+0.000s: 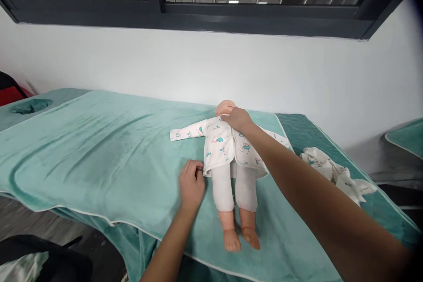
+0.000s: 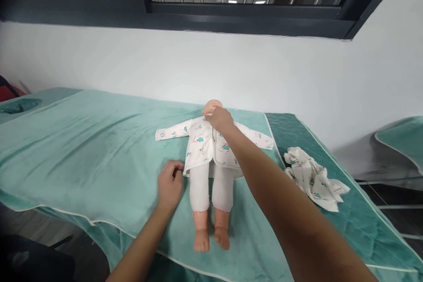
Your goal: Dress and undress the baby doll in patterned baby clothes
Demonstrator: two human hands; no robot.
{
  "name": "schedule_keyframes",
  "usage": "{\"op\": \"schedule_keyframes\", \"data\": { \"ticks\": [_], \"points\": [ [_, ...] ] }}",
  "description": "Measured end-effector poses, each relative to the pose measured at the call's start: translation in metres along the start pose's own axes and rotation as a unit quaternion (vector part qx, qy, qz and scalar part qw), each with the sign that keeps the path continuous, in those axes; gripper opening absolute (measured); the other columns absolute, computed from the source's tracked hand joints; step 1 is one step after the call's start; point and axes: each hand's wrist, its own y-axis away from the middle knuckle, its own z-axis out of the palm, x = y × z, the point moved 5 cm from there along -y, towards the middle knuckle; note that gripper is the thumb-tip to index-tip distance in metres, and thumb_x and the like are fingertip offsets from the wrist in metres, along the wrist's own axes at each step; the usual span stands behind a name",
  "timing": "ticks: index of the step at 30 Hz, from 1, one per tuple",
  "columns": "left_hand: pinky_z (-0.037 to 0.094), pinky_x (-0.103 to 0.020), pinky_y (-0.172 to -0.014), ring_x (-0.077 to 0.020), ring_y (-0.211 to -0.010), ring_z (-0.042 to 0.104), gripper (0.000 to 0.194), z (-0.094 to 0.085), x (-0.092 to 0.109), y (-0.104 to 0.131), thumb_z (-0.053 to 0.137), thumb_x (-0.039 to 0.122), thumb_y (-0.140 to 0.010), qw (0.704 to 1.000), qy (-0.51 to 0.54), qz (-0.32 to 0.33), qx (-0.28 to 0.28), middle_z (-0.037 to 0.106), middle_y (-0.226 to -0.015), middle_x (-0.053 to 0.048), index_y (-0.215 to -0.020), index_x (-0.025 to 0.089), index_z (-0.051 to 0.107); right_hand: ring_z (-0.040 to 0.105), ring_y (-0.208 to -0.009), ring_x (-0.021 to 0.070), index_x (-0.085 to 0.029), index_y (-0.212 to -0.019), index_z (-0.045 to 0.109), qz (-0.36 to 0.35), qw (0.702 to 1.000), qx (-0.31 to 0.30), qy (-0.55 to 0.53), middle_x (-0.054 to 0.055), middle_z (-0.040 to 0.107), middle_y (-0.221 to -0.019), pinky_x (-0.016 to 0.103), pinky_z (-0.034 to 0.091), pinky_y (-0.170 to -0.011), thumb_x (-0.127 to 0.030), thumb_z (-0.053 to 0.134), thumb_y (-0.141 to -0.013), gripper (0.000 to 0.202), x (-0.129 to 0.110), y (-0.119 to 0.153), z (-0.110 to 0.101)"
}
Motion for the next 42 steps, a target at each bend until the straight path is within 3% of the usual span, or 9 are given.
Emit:
{"op": "schedule_keyframes", "data": {
  "ticks": [8,16,21,24,28,32,38,42],
  "points": [
    [0.041,-0.031,-0.072,-0.019,-0.08,0.054,0.024,0.0,0.002,0.0,0.041,0.003,-0.078,1.0,0.001,0.01,-0.004,0.058,-0.081,-0.003,-0.078,0.021,0.056,0.065,-0.098,0.0303,-0.015,-0.099,0.066,0.015,0.999,0.004,-0.032,0.018,0.069,-0.107,0.035,0.046,-0.077,-0.034,0.048,-0.092,0.027,0.007,-0.005,0.004],
    [0.04,-0.03,-0.07,-0.019,-0.079,0.054,0.024,-0.001,0.003,0.0,0.041,0.003,-0.078,1.0,0.0,0.019,0.0,0.058,-0.08,-0.002,-0.076,0.022,0.056,0.066,-0.091,0.0266,-0.015,-0.106,0.059,0.025,0.994,0.017,-0.102,0.015,0.07,-0.099,0.032,0.045,-0.073,-0.038,0.052,-0.09,0.029,0.008,0.002,0.0],
    [0.04,-0.03,-0.07,-0.0185,-0.078,0.054,0.025,-0.001,0.002,0.0,0.04,0.003,-0.078,1.0,0.004,0.016,-0.001,0.058,-0.079,-0.002,-0.075,0.022,0.055,0.062,-0.099,0.0194,-0.021,-0.114,0.052,-0.038,0.982,0.066,-0.173,0.008,0.065,-0.113,0.03,0.046,-0.082,-0.044,0.048,-0.092,0.032,0.012,0.047,-0.016],
    [0.04,-0.03,-0.071,-0.0184,-0.079,0.054,0.024,0.0,0.002,0.001,0.04,0.003,-0.079,1.0,0.0,0.013,-0.002,0.057,-0.079,-0.002,-0.074,0.021,0.055,0.055,-0.109,0.0223,-0.022,-0.096,0.056,-0.111,0.962,0.143,-0.205,0.008,0.061,-0.114,0.036,0.042,-0.094,-0.044,0.054,-0.089,0.023,0.015,0.093,-0.022],
    [0.04,-0.03,-0.07,-0.0185,-0.079,0.054,0.024,0.0,0.004,-0.001,0.04,0.003,-0.079,1.0,-0.002,0.018,-0.004,0.058,-0.08,-0.002,-0.074,0.021,0.055,0.045,-0.125,0.0263,-0.024,-0.081,0.057,-0.114,0.965,0.135,-0.194,0.006,0.056,-0.13,0.044,0.033,-0.105,-0.042,0.064,-0.083,0.02,0.018,0.133,-0.006],
    [0.041,-0.03,-0.071,-0.0183,-0.079,0.054,0.023,-0.002,0.005,-0.001,0.041,0.004,-0.079,1.0,0.004,0.015,-0.002,0.057,-0.08,-0.002,-0.075,0.021,0.055,0.04,-0.132,0.0274,-0.023,-0.072,0.057,-0.083,0.966,0.138,-0.2,0.005,0.052,-0.137,0.047,0.031,-0.108,-0.036,0.065,-0.082,0.017,0.015,0.141,0.003],
    [0.044,-0.032,-0.081,-0.0191,-0.089,0.058,0.018,-0.002,0.01,0.003,0.055,0.019,-0.085,0.997,0.071,0.024,-0.008,0.061,-0.095,-0.004,-0.103,0.021,0.054,0.042,-0.132,0.0273,-0.022,-0.068,0.054,-0.083,0.954,0.142,-0.252,0.006,0.052,-0.138,0.047,0.031,-0.109,-0.025,0.06,-0.08,0.013,0.018,0.14,0.005],
    [0.044,-0.033,-0.081,-0.0199,-0.088,0.058,0.018,0.001,0.008,0.003,0.059,0.028,-0.086,0.999,0.029,0.012,-0.011,0.061,-0.093,-0.004,-0.103,0.021,0.053,0.045,-0.13,0.0256,-0.023,-0.069,0.051,-0.096,0.94,0.149,-0.291,0.006,0.054,-0.137,0.046,0.032,-0.109,-0.021,0.057,-0.079,0.012,0.024,0.142,0.007]
  ]
}}
